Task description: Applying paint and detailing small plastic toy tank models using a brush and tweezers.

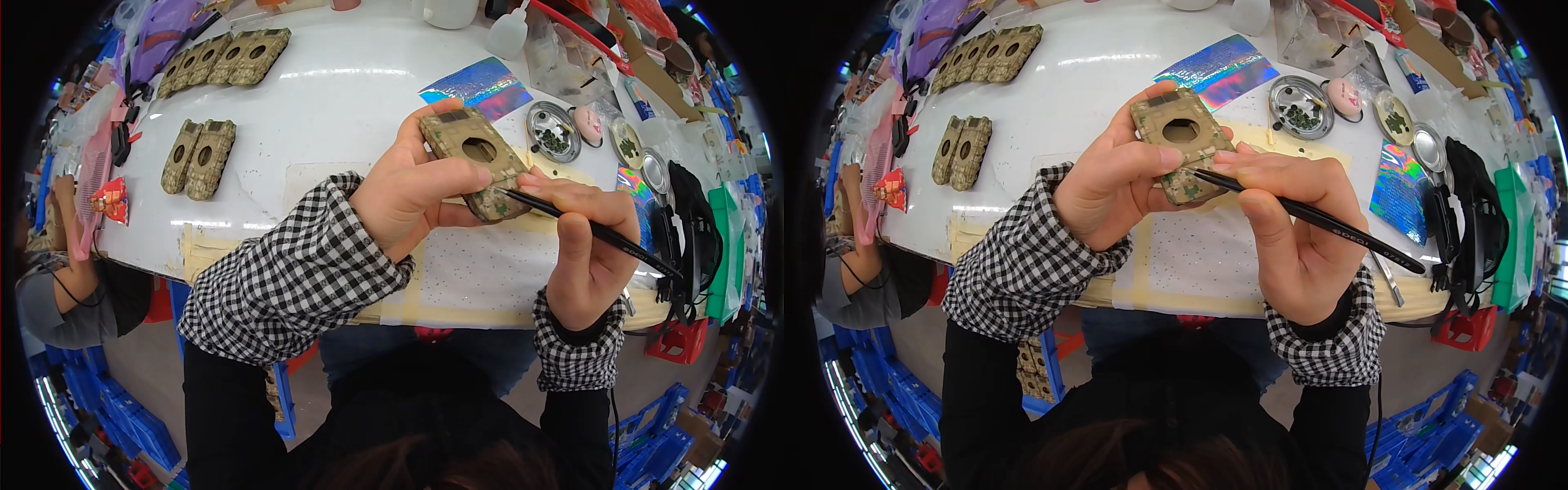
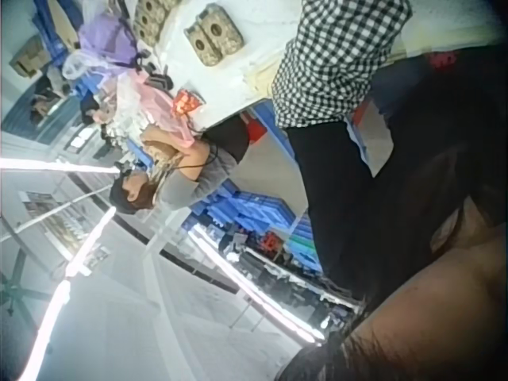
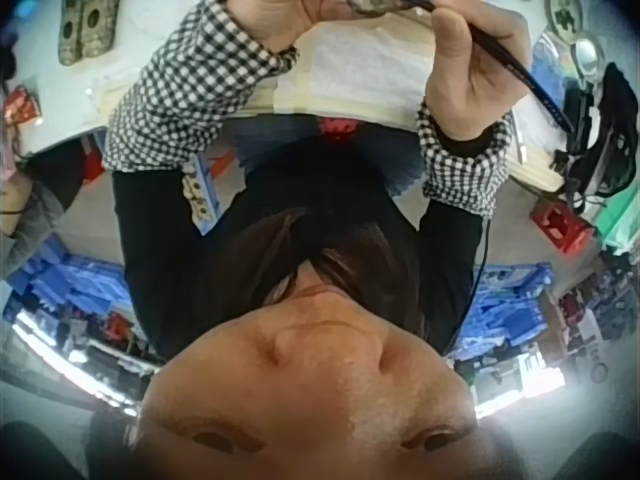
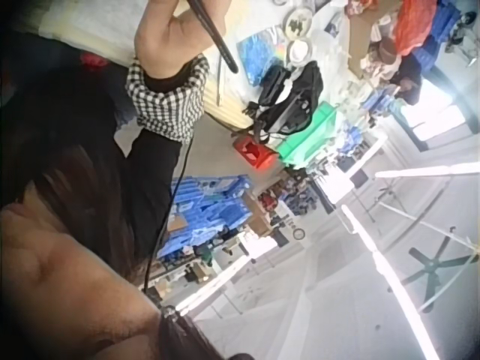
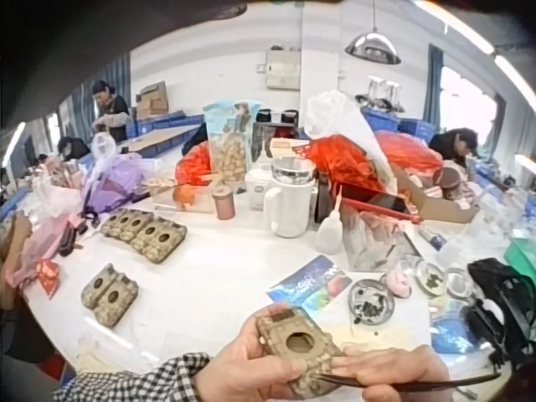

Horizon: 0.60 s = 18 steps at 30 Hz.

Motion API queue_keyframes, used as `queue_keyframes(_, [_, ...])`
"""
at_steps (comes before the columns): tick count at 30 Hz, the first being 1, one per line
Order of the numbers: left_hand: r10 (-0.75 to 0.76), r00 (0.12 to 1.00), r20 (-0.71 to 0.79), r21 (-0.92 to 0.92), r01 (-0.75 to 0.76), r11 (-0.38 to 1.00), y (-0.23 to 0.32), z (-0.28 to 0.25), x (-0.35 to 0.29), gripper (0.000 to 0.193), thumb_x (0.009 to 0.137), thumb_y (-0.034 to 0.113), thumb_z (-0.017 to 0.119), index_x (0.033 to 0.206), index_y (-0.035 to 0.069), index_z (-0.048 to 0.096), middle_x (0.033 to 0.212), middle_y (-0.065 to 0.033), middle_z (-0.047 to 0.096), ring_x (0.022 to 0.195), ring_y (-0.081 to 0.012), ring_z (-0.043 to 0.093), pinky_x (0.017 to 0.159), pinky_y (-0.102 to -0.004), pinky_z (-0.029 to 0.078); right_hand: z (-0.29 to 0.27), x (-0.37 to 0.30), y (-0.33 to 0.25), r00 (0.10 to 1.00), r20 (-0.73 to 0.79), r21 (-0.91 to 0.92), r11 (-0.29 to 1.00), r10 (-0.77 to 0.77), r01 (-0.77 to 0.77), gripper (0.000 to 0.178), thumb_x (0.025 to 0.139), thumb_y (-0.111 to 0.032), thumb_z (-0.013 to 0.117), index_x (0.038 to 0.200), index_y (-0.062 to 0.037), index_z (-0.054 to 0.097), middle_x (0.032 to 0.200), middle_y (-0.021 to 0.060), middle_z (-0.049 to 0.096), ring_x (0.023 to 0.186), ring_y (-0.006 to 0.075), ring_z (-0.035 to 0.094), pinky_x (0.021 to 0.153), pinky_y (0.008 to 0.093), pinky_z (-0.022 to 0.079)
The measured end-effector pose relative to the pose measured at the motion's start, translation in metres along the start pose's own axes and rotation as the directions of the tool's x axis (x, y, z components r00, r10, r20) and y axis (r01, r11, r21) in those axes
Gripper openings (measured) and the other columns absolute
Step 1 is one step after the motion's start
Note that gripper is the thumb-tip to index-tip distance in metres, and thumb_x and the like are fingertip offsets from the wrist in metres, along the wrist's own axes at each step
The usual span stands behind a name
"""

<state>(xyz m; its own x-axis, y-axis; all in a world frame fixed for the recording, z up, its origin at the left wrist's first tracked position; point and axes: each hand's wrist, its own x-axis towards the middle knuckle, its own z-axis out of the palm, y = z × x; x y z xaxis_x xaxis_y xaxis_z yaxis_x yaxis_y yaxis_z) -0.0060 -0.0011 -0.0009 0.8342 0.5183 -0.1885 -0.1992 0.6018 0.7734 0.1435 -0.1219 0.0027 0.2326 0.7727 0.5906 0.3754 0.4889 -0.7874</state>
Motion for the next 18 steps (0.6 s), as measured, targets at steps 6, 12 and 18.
queue_keyframes(6, [-0.003, 1.000, 0.022, -0.035, 0.004, 0.999, 0.0008, 0.0001, 0.0008, 0.068, 0.087, 0.010, 0.057, 0.142, 0.012, 0.018, 0.131, -0.0197, 0.047, 0.117, -0.0284, 0.055, 0.090, -0.0413, 0.054, 0.0009, 0.0008, -0.0003, 1.000, -0.019, 0.059, 0.998, 0.005, -0.003, 0.012, 0.094, -0.006, 0.055, 0.099, 0.0036, 0.051, 0.100, 0.0187, 0.063, 0.100, 0.0262, 0.064, 0.097, 0.0415, 0.047])
queue_keyframes(12, [-0.010, 1.000, 0.018, -0.058, 0.011, 0.998, 0.0022, 0.0009, -0.0003, 0.064, 0.088, 0.010, 0.055, 0.141, 0.011, 0.020, 0.131, -0.0183, 0.046, 0.117, -0.0277, 0.055, 0.091, -0.0409, 0.054, -0.0012, 0.0008, 0.0006, 1.000, 0.013, -0.019, 1.000, -0.019, 0.019, 0.012, 0.092, -0.003, 0.056, 0.101, 0.0037, 0.051, 0.102, 0.0181, 0.062, 0.101, 0.0261, 0.063, 0.096, 0.0404, 0.046])
queue_keyframes(18, [-0.009, 1.000, 0.025, -0.072, 0.011, 0.997, 0.0028, 0.0002, -0.0008, 0.063, 0.088, 0.010, 0.054, 0.141, 0.010, 0.021, 0.131, -0.0180, 0.046, 0.117, -0.0272, 0.055, 0.091, -0.0412, 0.054, -0.0002, 0.0007, 0.0008, 1.000, 0.011, -0.041, 0.999, -0.025, 0.025, 0.012, 0.091, -0.002, 0.058, 0.100, 0.0036, 0.053, 0.101, 0.0176, 0.063, 0.101, 0.0257, 0.063, 0.096, 0.0407, 0.047])
